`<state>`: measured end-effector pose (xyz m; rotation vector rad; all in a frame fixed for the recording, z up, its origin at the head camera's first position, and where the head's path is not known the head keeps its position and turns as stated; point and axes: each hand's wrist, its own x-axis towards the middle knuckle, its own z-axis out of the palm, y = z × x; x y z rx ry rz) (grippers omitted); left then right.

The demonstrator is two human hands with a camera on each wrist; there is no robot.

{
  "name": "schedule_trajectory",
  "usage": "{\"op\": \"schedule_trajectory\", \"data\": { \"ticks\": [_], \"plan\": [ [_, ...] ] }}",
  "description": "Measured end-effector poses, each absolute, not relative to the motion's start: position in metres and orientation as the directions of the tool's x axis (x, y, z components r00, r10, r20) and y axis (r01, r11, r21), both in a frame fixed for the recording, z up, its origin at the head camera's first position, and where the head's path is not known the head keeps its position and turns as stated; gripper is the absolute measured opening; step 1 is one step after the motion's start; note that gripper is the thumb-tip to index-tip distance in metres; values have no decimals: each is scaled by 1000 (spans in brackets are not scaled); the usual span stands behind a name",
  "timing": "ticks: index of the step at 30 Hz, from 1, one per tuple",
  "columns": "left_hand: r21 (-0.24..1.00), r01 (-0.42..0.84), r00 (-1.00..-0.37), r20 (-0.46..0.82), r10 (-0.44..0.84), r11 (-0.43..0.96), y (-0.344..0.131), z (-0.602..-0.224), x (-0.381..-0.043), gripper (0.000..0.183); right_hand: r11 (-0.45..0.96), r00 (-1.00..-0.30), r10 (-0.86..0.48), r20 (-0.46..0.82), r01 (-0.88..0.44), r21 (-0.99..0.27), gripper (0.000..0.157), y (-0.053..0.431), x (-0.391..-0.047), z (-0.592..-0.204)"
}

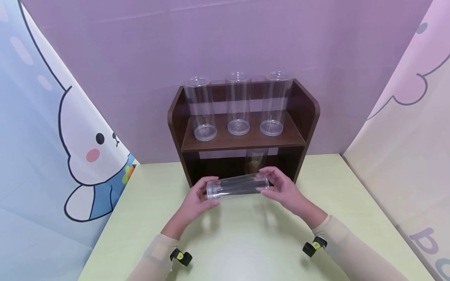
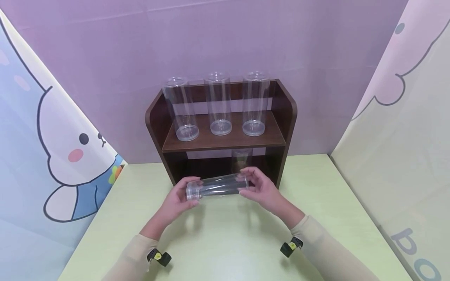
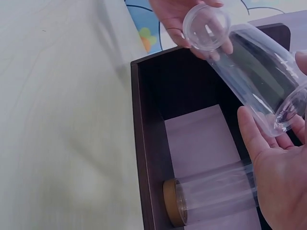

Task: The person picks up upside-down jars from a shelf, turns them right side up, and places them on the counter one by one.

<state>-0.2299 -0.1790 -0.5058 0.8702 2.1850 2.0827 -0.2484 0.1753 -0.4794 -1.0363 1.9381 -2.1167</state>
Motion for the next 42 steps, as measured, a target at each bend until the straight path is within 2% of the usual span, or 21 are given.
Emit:
{"op": "schedule_trajectory", "data": {
  "ticks": [4, 12, 33, 42],
  "plan": [
    [913, 407, -835, 381, 398, -19, -184, -502, -231, 73, -148, -773, -504, 386, -363, -920, 61, 176, -246, -483],
    [898, 440, -820, 398, 411, 11, -193, -493, -233, 73, 8, -761, -535, 367, -439, -898, 63, 175, -244, -488],
    [871, 490, -788, 428, 443, 31, -198, -484, -232, 75, 132, -767, -577, 281, -427, -894, 67, 164, -237, -511],
    [871, 489, -797, 424, 430, 48, -198, -482, -231, 74, 66, -749, -584, 313, -428, -901, 67, 158, -235, -519]
  ]
}}
